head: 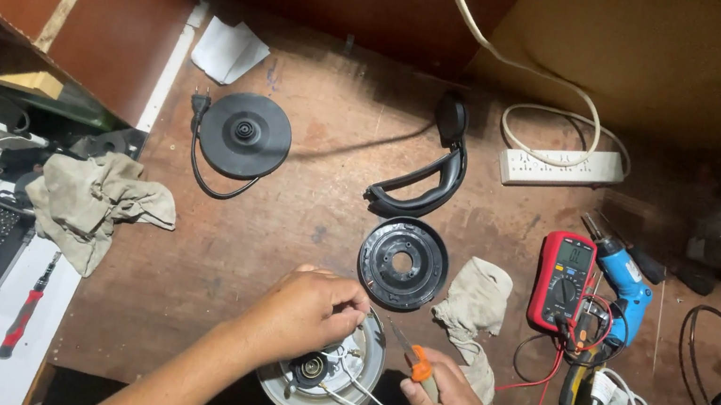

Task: The person works on a disassembled circular electronic device, using pliers to manipulate internal wires and a screwdriver to adjust components. They briefly retrieve a plastic bottle from a nearby shelf and return to the workbench to continue the repair.

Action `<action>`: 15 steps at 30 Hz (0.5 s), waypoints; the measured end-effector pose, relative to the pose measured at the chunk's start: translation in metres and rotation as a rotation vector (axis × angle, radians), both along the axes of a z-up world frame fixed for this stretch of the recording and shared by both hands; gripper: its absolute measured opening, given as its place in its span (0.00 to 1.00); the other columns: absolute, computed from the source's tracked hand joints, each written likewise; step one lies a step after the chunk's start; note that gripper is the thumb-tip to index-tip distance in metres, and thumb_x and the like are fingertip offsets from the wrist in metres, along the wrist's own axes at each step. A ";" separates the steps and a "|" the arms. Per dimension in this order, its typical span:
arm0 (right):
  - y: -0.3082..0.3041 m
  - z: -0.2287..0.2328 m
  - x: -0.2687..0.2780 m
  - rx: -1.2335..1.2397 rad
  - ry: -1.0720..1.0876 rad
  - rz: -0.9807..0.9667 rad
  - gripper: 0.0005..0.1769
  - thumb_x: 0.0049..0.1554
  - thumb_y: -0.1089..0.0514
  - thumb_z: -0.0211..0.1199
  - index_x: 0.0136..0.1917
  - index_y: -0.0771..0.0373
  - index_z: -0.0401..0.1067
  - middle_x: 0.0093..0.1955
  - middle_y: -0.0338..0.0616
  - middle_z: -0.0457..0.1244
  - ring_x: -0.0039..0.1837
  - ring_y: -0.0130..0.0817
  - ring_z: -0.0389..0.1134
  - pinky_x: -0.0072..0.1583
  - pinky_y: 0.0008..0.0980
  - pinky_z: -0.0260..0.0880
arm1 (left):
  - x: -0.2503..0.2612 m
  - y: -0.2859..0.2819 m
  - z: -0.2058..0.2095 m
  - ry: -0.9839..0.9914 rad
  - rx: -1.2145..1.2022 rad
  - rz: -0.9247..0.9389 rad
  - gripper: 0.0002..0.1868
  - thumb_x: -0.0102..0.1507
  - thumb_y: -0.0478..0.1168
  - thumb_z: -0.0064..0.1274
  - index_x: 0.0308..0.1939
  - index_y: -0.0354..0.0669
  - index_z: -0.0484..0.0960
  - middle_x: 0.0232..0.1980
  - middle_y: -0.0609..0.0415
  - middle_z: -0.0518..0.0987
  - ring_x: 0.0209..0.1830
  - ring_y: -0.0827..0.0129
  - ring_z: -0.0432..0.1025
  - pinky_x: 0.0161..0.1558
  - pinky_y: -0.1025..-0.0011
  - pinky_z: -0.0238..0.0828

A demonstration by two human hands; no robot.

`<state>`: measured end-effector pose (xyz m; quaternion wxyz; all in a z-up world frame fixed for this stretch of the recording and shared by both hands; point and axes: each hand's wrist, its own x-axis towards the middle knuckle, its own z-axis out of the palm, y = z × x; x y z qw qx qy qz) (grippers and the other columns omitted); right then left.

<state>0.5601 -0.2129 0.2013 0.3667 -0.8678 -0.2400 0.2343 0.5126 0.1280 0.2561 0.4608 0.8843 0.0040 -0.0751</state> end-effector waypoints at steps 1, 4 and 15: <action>0.006 0.000 0.000 0.026 -0.041 0.028 0.22 0.69 0.44 0.69 0.70 0.56 0.85 0.76 0.40 0.76 0.78 0.37 0.76 0.79 0.38 0.70 | -0.001 -0.002 -0.004 0.039 -0.029 0.069 0.04 0.71 0.48 0.61 0.42 0.62 0.90 0.40 0.72 0.92 0.46 0.67 0.86 0.68 0.56 0.70; 0.019 -0.002 0.009 0.049 -0.191 0.112 0.23 0.70 0.46 0.69 0.73 0.57 0.82 0.79 0.45 0.73 0.81 0.42 0.73 0.82 0.41 0.68 | -0.001 -0.006 0.025 0.283 -0.211 0.220 0.05 0.68 0.45 0.64 0.40 0.60 0.95 0.40 0.66 0.89 0.39 0.76 0.81 0.47 0.70 0.76; 0.038 0.002 0.028 0.070 -0.403 0.268 0.19 0.73 0.47 0.64 0.67 0.62 0.78 0.77 0.53 0.70 0.77 0.51 0.72 0.78 0.51 0.71 | -0.003 -0.015 0.021 0.208 -0.287 0.374 0.07 0.62 0.45 0.60 0.35 0.57 0.94 0.37 0.68 0.90 0.37 0.77 0.79 0.44 0.69 0.74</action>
